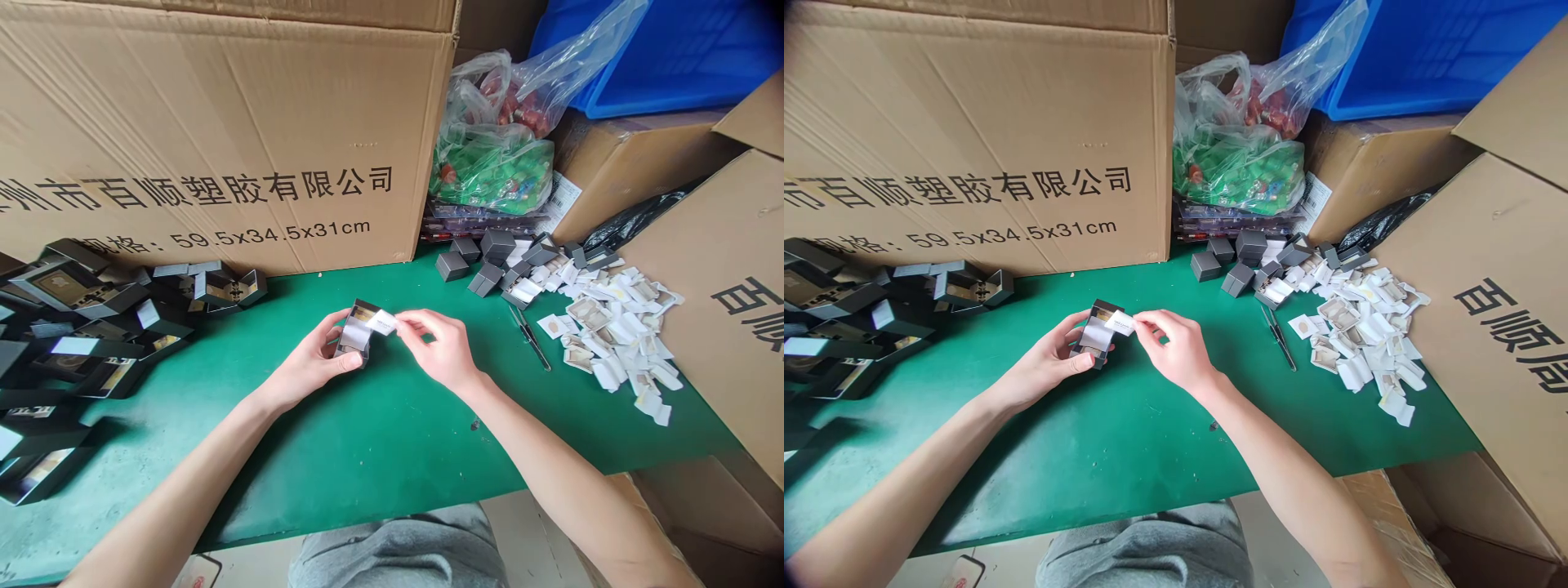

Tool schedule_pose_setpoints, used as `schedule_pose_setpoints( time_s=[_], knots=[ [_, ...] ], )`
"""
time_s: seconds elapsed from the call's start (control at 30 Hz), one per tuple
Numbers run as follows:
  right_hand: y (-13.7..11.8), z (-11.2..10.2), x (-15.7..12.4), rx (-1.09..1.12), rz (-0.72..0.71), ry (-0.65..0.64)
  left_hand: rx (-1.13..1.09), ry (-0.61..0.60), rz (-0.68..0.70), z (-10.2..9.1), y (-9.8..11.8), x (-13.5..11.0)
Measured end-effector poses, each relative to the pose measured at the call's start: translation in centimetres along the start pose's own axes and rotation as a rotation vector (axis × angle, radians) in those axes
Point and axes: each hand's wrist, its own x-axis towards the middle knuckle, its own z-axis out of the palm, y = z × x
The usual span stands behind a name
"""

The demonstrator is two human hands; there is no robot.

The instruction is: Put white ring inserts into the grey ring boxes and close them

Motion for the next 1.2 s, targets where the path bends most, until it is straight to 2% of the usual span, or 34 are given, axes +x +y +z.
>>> schedule_pose_setpoints(
  time_s=[0.07,0.2,0.37,0.67,0.9,1.07,1.2],
  knots=[
    [-0.1,0.4,-0.4,-0.143,-0.109,0.060,0.015,-0.007,0.012,0.2,0.0,0.0],
    [-0.2,1.5,-0.9,-0.342,-0.228,0.032,0.050,-0.039,0.058,0.6,-0.1,-0.1],
    [-0.5,1.9,-1.0,-0.453,-0.247,-0.015,0.068,-0.077,0.097,1.0,-0.6,-0.1],
    [-0.2,2.3,-1.0,-0.412,-0.146,0.014,0.104,-0.056,0.106,0.9,-1.0,0.0],
    [-0.1,2.2,-1.1,-0.354,-0.176,0.061,0.073,-0.087,0.081,1.1,-0.9,-0.3],
    [-0.6,2.1,-0.9,-0.279,-0.089,0.095,0.091,-0.092,0.081,1.2,-0.7,-0.5],
    [-0.6,2.0,-0.6,-0.219,-0.057,0.034,0.163,-0.123,0.115,1.4,-0.6,-0.6]
  ],
)
